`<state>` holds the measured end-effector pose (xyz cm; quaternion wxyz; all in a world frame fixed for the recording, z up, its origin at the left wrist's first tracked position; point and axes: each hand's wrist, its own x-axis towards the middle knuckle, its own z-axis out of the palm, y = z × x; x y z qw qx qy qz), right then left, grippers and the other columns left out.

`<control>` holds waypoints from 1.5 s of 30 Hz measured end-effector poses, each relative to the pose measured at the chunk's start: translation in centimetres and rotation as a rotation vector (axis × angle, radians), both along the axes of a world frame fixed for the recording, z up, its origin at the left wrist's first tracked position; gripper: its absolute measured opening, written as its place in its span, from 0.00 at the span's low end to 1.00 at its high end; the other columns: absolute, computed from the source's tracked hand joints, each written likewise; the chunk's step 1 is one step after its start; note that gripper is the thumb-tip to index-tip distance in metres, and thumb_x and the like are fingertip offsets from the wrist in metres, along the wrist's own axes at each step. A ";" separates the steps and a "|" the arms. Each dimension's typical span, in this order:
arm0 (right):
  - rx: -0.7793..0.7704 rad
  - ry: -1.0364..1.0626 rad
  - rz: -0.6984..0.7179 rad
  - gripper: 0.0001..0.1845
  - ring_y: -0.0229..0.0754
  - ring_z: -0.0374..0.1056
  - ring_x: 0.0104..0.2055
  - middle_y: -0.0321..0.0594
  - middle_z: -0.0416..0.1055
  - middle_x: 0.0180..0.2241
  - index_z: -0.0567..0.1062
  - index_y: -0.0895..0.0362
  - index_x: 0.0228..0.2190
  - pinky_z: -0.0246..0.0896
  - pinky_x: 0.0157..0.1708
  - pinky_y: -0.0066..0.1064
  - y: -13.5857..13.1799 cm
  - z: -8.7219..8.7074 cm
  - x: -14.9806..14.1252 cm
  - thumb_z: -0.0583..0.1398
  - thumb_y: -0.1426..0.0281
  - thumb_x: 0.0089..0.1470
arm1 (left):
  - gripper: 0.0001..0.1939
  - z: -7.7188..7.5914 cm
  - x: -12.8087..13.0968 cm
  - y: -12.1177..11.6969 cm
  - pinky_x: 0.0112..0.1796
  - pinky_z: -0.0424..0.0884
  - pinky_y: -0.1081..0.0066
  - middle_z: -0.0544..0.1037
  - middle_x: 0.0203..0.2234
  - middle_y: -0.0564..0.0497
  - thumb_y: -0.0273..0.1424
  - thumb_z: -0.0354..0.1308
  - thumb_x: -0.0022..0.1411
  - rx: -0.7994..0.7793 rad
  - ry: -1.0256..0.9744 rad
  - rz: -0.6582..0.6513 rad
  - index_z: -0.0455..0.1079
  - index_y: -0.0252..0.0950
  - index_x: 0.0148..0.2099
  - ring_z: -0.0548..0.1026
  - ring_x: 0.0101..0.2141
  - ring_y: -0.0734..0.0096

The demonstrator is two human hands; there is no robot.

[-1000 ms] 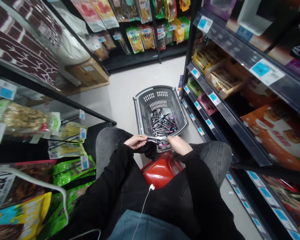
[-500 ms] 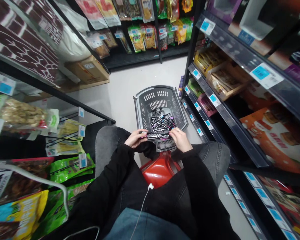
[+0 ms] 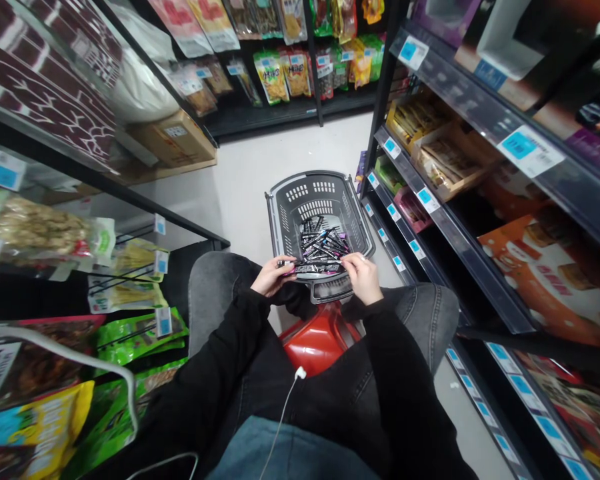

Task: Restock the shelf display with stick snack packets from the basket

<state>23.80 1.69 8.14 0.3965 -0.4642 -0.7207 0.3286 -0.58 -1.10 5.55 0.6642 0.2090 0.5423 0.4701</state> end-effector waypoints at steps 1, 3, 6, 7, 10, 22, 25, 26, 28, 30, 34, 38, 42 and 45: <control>0.007 -0.013 0.003 0.11 0.40 0.68 0.38 0.43 0.72 0.33 0.71 0.57 0.27 0.61 0.42 0.33 0.0 0.1 0.0 0.51 0.69 0.56 | 0.17 0.0 0.1 0.0 0.24 0.74 0.76 0.71 0.19 0.56 0.28 0.68 0.40 0.021 0.018 0.007 0.68 0.31 0.34 0.72 0.20 0.78; 0.009 -0.025 0.005 0.11 0.40 0.67 0.38 0.43 0.71 0.33 0.70 0.57 0.27 0.61 0.42 0.33 0.1 0.3 0.1 0.50 0.70 0.56 | 0.18 0.0 0.3 0.0 0.25 0.74 0.74 0.72 0.20 0.55 0.30 0.68 0.38 0.057 0.059 0.020 0.67 0.31 0.33 0.72 0.21 0.76; -0.017 -0.021 0.004 0.11 0.40 0.66 0.38 0.43 0.71 0.33 0.69 0.57 0.26 0.61 0.41 0.33 0.2 0.4 0.3 0.51 0.69 0.56 | 0.19 -0.1 0.5 -0.1 0.26 0.75 0.71 0.72 0.22 0.55 0.32 0.68 0.38 0.102 0.109 0.025 0.68 0.32 0.33 0.73 0.23 0.74; -0.030 -0.007 0.002 0.11 0.41 0.66 0.38 0.43 0.71 0.33 0.69 0.57 0.26 0.61 0.41 0.34 0.3 0.4 0.4 0.51 0.69 0.56 | 0.19 -0.2 0.5 -0.1 0.26 0.75 0.70 0.72 0.22 0.55 0.32 0.67 0.38 0.119 0.114 0.026 0.69 0.33 0.35 0.73 0.23 0.74; -0.100 0.105 0.008 0.10 0.41 0.66 0.40 0.44 0.70 0.37 0.71 0.57 0.26 0.63 0.40 0.35 0.3 0.2 0.4 0.54 0.66 0.54 | 0.22 -0.6 0.5 -0.3 0.28 0.75 0.68 0.72 0.23 0.55 0.32 0.66 0.41 0.150 0.116 0.027 0.70 0.33 0.41 0.74 0.24 0.72; -0.111 0.137 -0.071 0.06 0.43 0.66 0.42 0.44 0.69 0.38 0.73 0.57 0.26 0.63 0.43 0.37 0.8 -0.8 0.1 0.58 0.68 0.49 | 0.18 1.9 1.3 -1.2 0.30 0.76 0.67 0.67 0.53 0.44 0.28 0.67 0.40 0.242 0.293 0.024 0.75 0.34 0.38 0.75 0.39 0.60; -0.057 0.060 -0.048 0.07 0.42 0.66 0.43 0.44 0.70 0.38 0.72 0.56 0.26 0.61 0.45 0.36 0.7 -0.6 0.1 0.55 0.69 0.52 | 0.14 2.4 1.5 -1.4 0.31 0.76 0.68 0.66 0.54 0.46 0.28 0.66 0.42 0.245 0.379 -0.032 0.76 0.36 0.36 0.75 0.37 0.63; -0.049 0.043 -0.025 0.07 0.42 0.66 0.43 0.43 0.70 0.38 0.71 0.56 0.27 0.60 0.45 0.36 0.7 -0.5 0.2 0.54 0.70 0.53 | 0.11 2.3 1.5 -1.4 0.32 0.75 0.67 0.66 0.54 0.46 0.29 0.65 0.43 0.249 0.402 -0.053 0.76 0.36 0.34 0.75 0.36 0.64; -0.038 0.023 0.039 0.08 0.41 0.66 0.42 0.43 0.71 0.37 0.71 0.56 0.28 0.60 0.44 0.35 0.8 -0.2 0.5 0.53 0.71 0.54 | 0.06 2.2 1.5 -1.3 0.37 0.74 0.65 0.69 0.51 0.47 0.30 0.64 0.46 0.293 0.466 -0.089 0.76 0.36 0.31 0.74 0.38 0.64; -0.025 0.002 0.104 0.08 0.40 0.66 0.42 0.42 0.71 0.36 0.71 0.56 0.28 0.60 0.44 0.34 1.0 0.1 0.8 0.53 0.71 0.54 | 0.03 1.9 1.3 -1.0 0.45 0.69 0.63 0.73 0.46 0.47 0.30 0.62 0.49 0.374 0.558 -0.109 0.75 0.36 0.28 0.72 0.42 0.63; -0.027 -0.071 0.197 0.07 0.40 0.66 0.40 0.41 0.69 0.34 0.70 0.57 0.28 0.59 0.43 0.33 1.2 0.7 1.2 0.53 0.72 0.54 | 0.05 1.1 1.0 -0.6 0.50 0.62 0.62 0.75 0.36 0.48 0.30 0.60 0.51 0.472 0.699 -0.137 0.73 0.36 0.26 0.71 0.42 0.64; -0.032 -0.098 0.176 0.06 0.40 0.64 0.40 0.43 0.66 0.36 0.70 0.57 0.27 0.61 0.38 0.32 0.9 1.2 0.8 0.54 0.71 0.53 | 0.06 0.5 1.1 -0.7 0.47 0.62 0.65 0.70 0.36 0.48 0.32 0.61 0.50 0.506 0.784 -0.080 0.72 0.35 0.25 0.69 0.41 0.65; -0.093 -0.062 0.099 0.07 0.38 0.64 0.34 0.44 0.65 0.39 0.72 0.58 0.27 0.59 0.26 0.27 0.4 1.1 0.4 0.56 0.69 0.52 | 0.07 0.3 1.2 -0.8 0.47 0.62 0.65 0.68 0.38 0.48 0.33 0.62 0.49 0.528 0.826 -0.031 0.72 0.35 0.25 0.68 0.42 0.64; -0.057 -0.072 0.072 0.07 0.37 0.64 0.30 0.43 0.67 0.39 0.73 0.57 0.27 0.60 0.27 0.29 0.4 0.6 0.1 0.57 0.68 0.51 | 0.08 0.4 1.3 -0.8 0.46 0.63 0.65 0.69 0.37 0.49 0.34 0.63 0.48 0.528 0.839 -0.011 0.72 0.35 0.24 0.69 0.41 0.65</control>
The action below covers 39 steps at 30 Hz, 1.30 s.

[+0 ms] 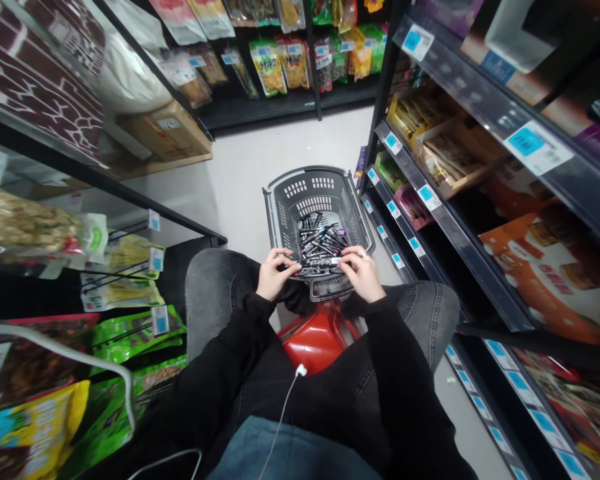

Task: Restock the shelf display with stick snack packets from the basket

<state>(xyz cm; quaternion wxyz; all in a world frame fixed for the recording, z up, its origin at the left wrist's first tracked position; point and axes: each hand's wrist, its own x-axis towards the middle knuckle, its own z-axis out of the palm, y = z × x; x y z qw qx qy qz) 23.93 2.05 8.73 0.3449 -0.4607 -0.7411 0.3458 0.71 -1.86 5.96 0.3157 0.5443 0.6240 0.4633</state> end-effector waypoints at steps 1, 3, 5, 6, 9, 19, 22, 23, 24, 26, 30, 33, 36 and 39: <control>0.030 0.001 -0.002 0.06 0.38 0.64 0.32 0.42 0.67 0.38 0.73 0.57 0.27 0.61 0.30 0.30 0.0 -0.2 -0.1 0.57 0.68 0.51 | 0.08 0.0 0.0 0.0 0.45 0.63 0.65 0.70 0.37 0.49 0.34 0.63 0.48 0.004 0.001 0.002 0.72 0.35 0.23 0.69 0.40 0.66; 0.092 0.008 -0.009 0.05 0.40 0.64 0.37 0.42 0.66 0.37 0.73 0.56 0.26 0.61 0.37 0.33 0.1 -0.7 -0.4 0.57 0.69 0.51 | 0.09 0.1 0.1 0.0 0.44 0.64 0.65 0.71 0.35 0.49 0.35 0.63 0.47 0.008 -0.002 -0.001 0.72 0.34 0.23 0.70 0.39 0.66; 0.127 0.006 -0.031 0.07 0.42 0.64 0.39 0.42 0.65 0.34 0.72 0.56 0.25 0.60 0.41 0.35 0.2 -1.0 -0.7 0.56 0.71 0.52 | 0.09 0.2 0.2 0.0 0.44 0.64 0.64 0.72 0.35 0.49 0.35 0.64 0.47 -0.002 -0.016 -0.003 0.72 0.34 0.22 0.70 0.39 0.66; 0.131 0.002 -0.041 0.07 0.42 0.63 0.39 0.42 0.64 0.33 0.72 0.56 0.24 0.60 0.42 0.36 0.3 -1.1 -0.8 0.56 0.72 0.52 | 0.09 0.2 0.2 0.1 0.44 0.64 0.64 0.72 0.34 0.49 0.35 0.64 0.46 -0.014 -0.030 0.000 0.72 0.34 0.22 0.70 0.38 0.66; 0.107 0.015 -0.033 0.07 0.44 0.62 0.41 0.43 0.64 0.32 0.71 0.56 0.25 0.60 0.43 0.38 0.3 -1.0 -1.2 0.55 0.72 0.52 | 0.10 0.0 0.2 0.3 0.46 0.63 0.63 0.74 0.34 0.48 0.34 0.65 0.44 -0.064 -0.104 0.031 0.70 0.34 0.19 0.72 0.39 0.64; -0.013 0.198 0.020 0.04 0.44 0.64 0.45 0.41 0.67 0.33 0.68 0.56 0.22 0.56 0.48 0.39 0.0 -0.5 -0.8 0.58 0.76 0.44 | 0.23 -0.7 0.1 0.2 0.36 0.68 0.67 0.78 0.26 0.48 0.29 0.69 0.36 -0.760 -0.713 -0.363 0.71 0.30 0.39 0.75 0.28 0.69; -0.127 0.327 0.019 0.05 0.43 0.65 0.45 0.39 0.68 0.34 0.67 0.56 0.26 0.55 0.49 0.39 0.1 -1.2 -0.8 0.59 0.75 0.43 | 0.19 -0.8 0.3 0.0 0.33 0.68 0.72 0.78 0.26 0.47 0.29 0.68 0.37 -0.781 -0.705 -0.492 0.73 0.28 0.35 0.75 0.27 0.71; -0.184 0.395 -0.012 0.07 0.42 0.66 0.44 0.38 0.68 0.34 0.67 0.55 0.29 0.56 0.48 0.39 0.1 -1.5 -0.9 0.59 0.73 0.43 | 0.17 -0.9 0.3 0.0 0.32 0.67 0.73 0.78 0.26 0.48 0.30 0.68 0.38 -0.755 -0.685 -0.495 0.73 0.27 0.33 0.74 0.26 0.72; -0.246 0.462 -0.052 0.09 0.42 0.67 0.42 0.38 0.68 0.35 0.67 0.55 0.32 0.58 0.47 0.38 0.2 -1.9 -0.9 0.60 0.72 0.43 | 0.16 -1.0 0.4 0.0 0.30 0.67 0.74 0.78 0.25 0.49 0.30 0.68 0.38 -0.723 -0.663 -0.483 0.73 0.28 0.32 0.74 0.25 0.73; -0.365 0.548 -0.123 0.16 0.40 0.68 0.38 0.38 0.69 0.35 0.67 0.55 0.37 0.61 0.42 0.36 0.3 -2.5 -0.9 0.61 0.68 0.43 | 0.15 -1.3 0.7 -0.1 0.27 0.66 0.76 0.76 0.21 0.52 0.30 0.68 0.38 -0.677 -0.624 -0.474 0.71 0.28 0.29 0.72 0.22 0.76; -0.446 0.484 -0.167 0.16 0.40 0.67 0.32 0.37 0.70 0.29 0.71 0.57 0.32 0.62 0.36 0.33 0.2 -3.6 -1.4 0.64 0.65 0.38 | 0.18 -1.2 2.0 -0.6 0.28 0.67 0.76 0.76 0.24 0.53 0.29 0.69 0.37 -0.694 -0.666 -0.619 0.69 0.30 0.32 0.73 0.24 0.76; -0.434 0.413 -0.149 0.14 0.40 0.66 0.31 0.37 0.71 0.27 0.71 0.58 0.28 0.61 0.34 0.31 -0.3 -4.0 -2.3 0.64 0.64 0.37 | 0.21 -0.9 3.3 -1.1 0.30 0.69 0.71 0.77 0.30 0.49 0.35 0.67 0.43 -0.712 -0.742 -0.635 0.69 0.31 0.40 0.75 0.27 0.71; -0.441 0.363 -0.093 0.12 0.39 0.65 0.28 0.37 0.71 0.26 0.72 0.58 0.27 0.60 0.31 0.30 -0.7 -4.1 -3.3 0.63 0.64 0.39 | 0.20 -1.0 3.7 -1.1 0.32 0.70 0.67 0.77 0.29 0.47 0.39 0.64 0.46 -0.726 -0.668 -0.607 0.72 0.29 0.38 0.75 0.27 0.68; -0.450 0.341 -0.065 0.11 0.38 0.63 0.25 0.35 0.68 0.22 0.72 0.58 0.23 0.58 0.28 0.28 -1.0 -4.2 -3.8 0.61 0.62 0.42 | 0.19 -1.2 3.3 -0.8 0.31 0.69 0.69 0.77 0.24 0.48 0.37 0.67 0.42 -0.746 -0.498 -0.645 0.75 0.27 0.34 0.74 0.24 0.69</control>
